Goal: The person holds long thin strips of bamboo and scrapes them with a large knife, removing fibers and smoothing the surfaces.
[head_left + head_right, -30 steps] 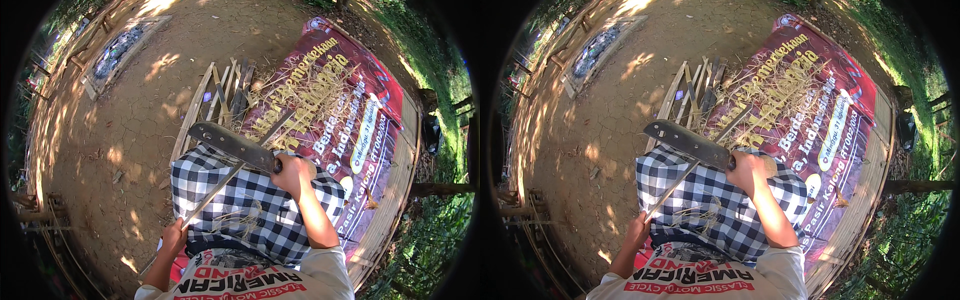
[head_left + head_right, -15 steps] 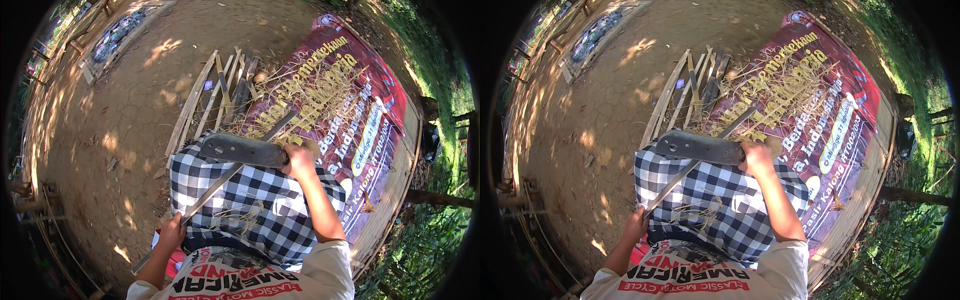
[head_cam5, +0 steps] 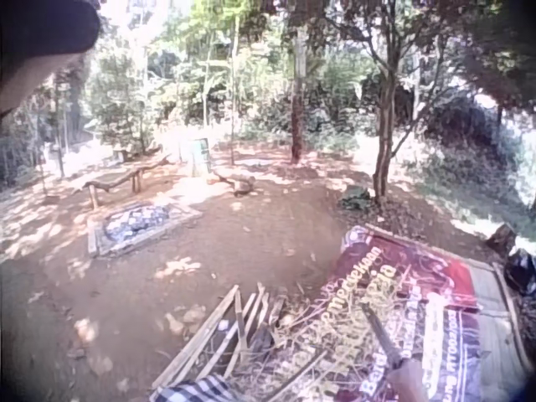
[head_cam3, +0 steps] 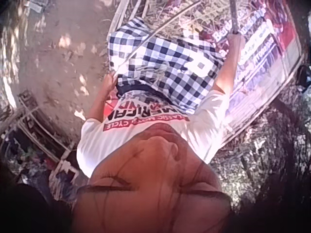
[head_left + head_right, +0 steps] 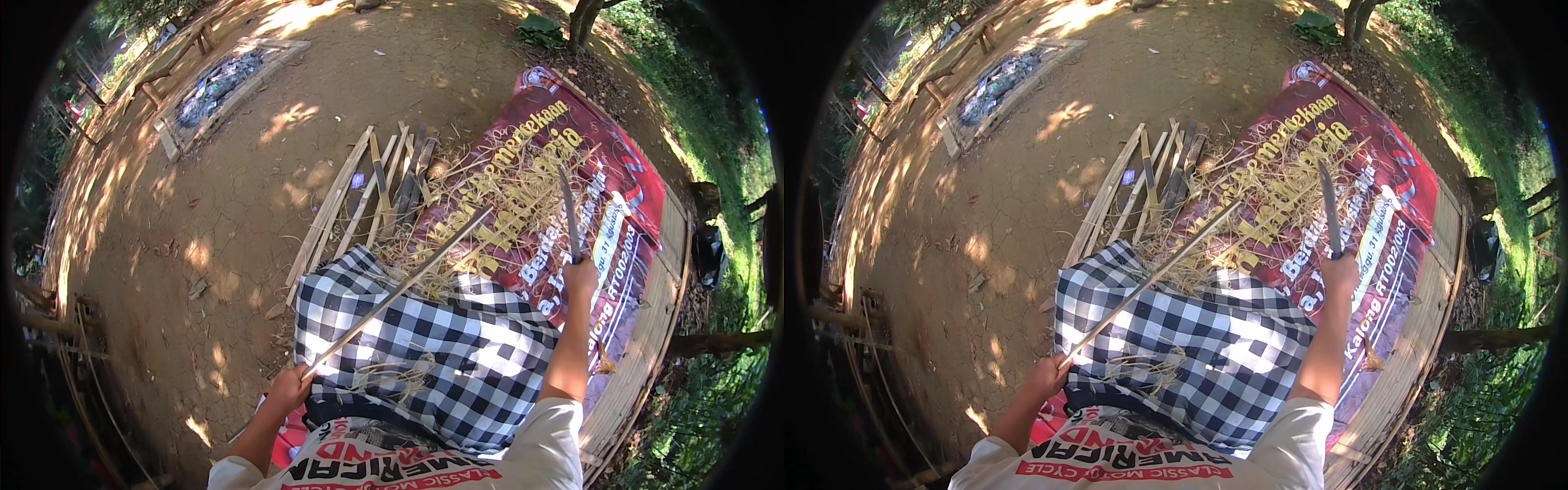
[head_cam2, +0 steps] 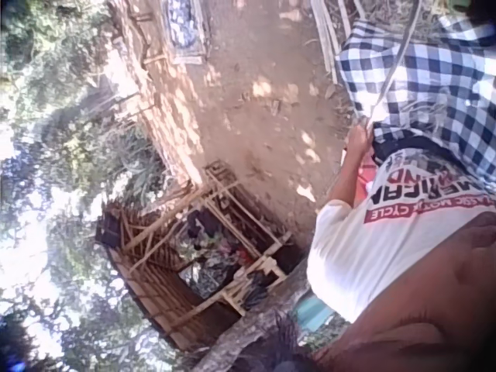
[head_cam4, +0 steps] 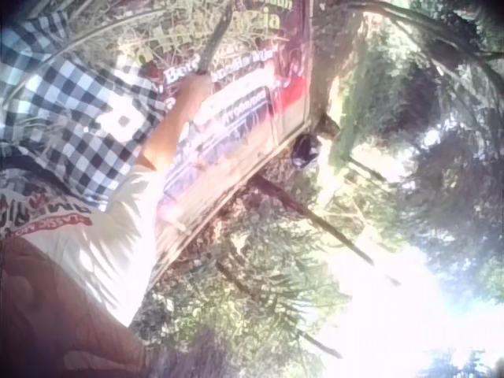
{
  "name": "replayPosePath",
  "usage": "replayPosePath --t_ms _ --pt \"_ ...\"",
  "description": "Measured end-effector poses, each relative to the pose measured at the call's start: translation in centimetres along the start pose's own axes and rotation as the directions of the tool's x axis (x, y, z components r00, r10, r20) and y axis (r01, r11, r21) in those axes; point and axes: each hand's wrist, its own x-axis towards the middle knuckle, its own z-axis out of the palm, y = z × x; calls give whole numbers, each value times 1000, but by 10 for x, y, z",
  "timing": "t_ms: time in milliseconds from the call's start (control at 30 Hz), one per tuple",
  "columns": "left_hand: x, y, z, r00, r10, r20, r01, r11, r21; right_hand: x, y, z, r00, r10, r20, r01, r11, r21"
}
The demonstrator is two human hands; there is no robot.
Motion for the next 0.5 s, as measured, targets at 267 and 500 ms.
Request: replayPosePath --t_ms 267,500 --pt "4 9 -3 999 5 35 -2 998 -65 -50 60 18 1000 -3 -31 11 966 258" --pt "1 0 5 997 -77 -7 77 995 -60 -112 -73 -12 832 -550 71 514 814 271"
